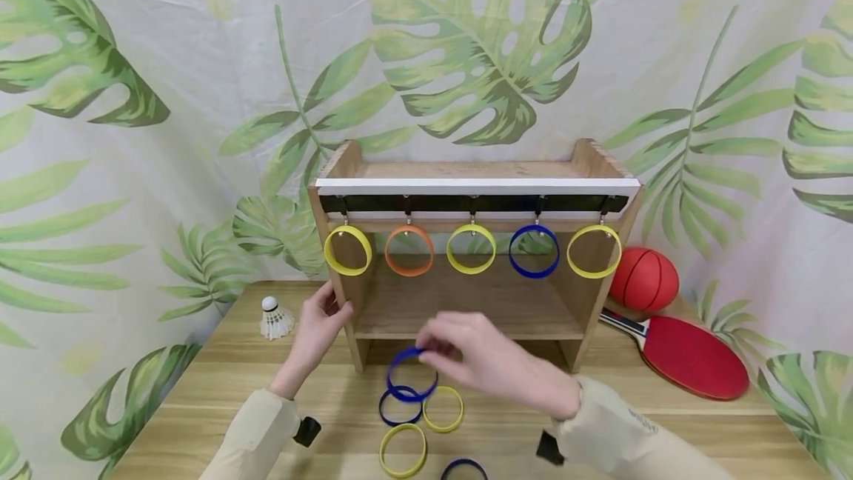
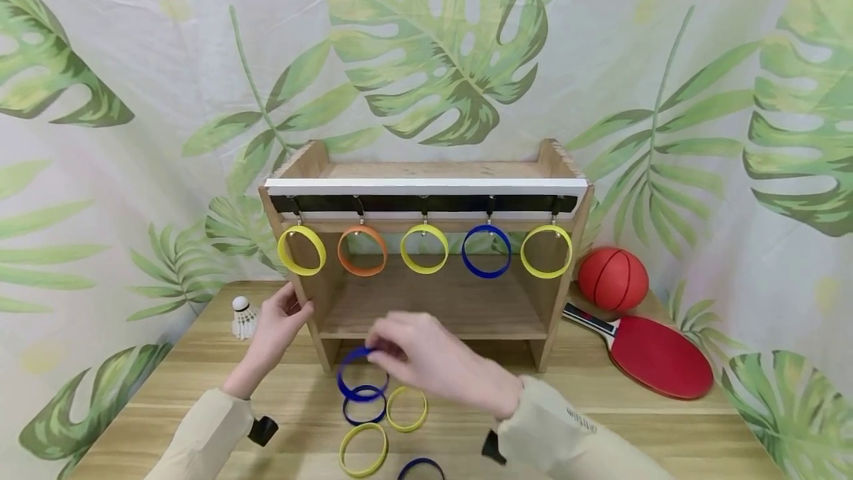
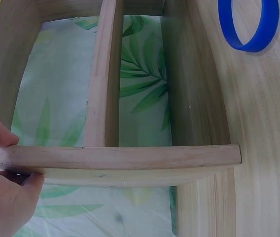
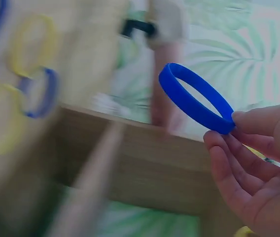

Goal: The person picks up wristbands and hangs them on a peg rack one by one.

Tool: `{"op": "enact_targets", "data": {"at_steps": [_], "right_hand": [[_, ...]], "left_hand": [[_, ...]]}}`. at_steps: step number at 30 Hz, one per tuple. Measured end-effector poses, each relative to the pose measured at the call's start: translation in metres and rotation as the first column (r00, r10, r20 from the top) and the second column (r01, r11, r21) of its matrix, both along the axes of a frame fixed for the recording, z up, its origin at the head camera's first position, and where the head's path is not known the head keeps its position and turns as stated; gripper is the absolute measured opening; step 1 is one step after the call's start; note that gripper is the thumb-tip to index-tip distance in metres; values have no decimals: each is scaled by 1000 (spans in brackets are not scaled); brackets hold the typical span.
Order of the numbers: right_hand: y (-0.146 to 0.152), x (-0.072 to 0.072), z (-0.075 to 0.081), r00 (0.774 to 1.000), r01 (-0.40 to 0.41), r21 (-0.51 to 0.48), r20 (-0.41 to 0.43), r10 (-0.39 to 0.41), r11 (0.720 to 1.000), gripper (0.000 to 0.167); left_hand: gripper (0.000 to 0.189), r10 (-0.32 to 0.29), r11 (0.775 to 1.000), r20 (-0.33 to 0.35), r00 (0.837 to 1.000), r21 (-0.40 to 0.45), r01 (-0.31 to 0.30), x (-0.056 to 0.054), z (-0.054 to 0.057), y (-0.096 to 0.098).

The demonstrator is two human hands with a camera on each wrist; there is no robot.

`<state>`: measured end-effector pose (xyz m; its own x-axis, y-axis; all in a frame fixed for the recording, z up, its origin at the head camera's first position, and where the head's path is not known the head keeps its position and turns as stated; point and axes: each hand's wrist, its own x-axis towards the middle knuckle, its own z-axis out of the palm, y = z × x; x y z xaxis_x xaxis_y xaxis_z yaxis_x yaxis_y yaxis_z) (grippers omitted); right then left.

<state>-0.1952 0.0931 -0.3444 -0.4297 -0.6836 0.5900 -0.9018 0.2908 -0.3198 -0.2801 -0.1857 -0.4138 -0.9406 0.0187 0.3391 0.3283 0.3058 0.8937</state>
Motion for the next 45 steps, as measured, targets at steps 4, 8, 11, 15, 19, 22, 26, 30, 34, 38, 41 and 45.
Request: {"op": "enact_targets", "data": {"at_steps": [4, 8, 11, 15, 19, 22, 26, 30, 34, 38, 41, 45], "right_hand": [[-16, -8, 50, 993, 18, -19, -120, -21, 1000, 7], [-34, -18, 86, 972, 61, -34, -226, -67, 998, 5], [-48, -26, 101, 948, 107, -28, -299, -111, 994, 6], [-63, -36, 113, 918, 164, 1, -365, -153, 986, 8], [-73, -45, 118, 897, 206, 8, -401, -186, 978, 9], [-78, -51, 119, 884, 245, 26, -417, -212, 969, 9], [-81, -56, 118, 867, 304, 69, -433, -246, 950, 10], [-84, -59, 116, 855, 340, 113, -450, -257, 934, 12], [-87, -60, 114, 847, 364, 151, -464, -259, 919, 15], [-87, -60, 113, 846, 380, 170, -461, -267, 909, 16], [-86, -57, 112, 852, 379, 175, -449, -269, 909, 15], [-79, -46, 112, 854, 353, 142, -453, -256, 925, 12]], "left_hand": [[42, -2, 1000, 12, 1000, 14, 1, -1, 0, -1], [41, -19, 999, -3, 1000, 44, 19, 0, -1, -1], [35, -15, 999, -18, 1000, 51, 16, 0, -1, -1], [34, 4, 1000, -32, 999, 19, -3, 0, 1, -1], [41, -1, 1000, -24, 1000, -3, 0, 1, 2, -1], [45, -11, 1000, -25, 1000, -3, 11, 1, 2, -1], [45, -19, 1000, -30, 999, 0, 19, 0, 1, -2], [45, -17, 1000, -35, 999, -7, 17, -1, -1, -3], [44, -7, 1000, -38, 999, -10, 7, -1, -1, -3], [40, -9, 1000, -32, 999, -12, 9, -1, -1, -3], [40, -12, 1000, -27, 1000, -9, 12, -1, -1, -3], [40, -14, 1000, -33, 999, 3, 14, 0, -2, -3]]}}
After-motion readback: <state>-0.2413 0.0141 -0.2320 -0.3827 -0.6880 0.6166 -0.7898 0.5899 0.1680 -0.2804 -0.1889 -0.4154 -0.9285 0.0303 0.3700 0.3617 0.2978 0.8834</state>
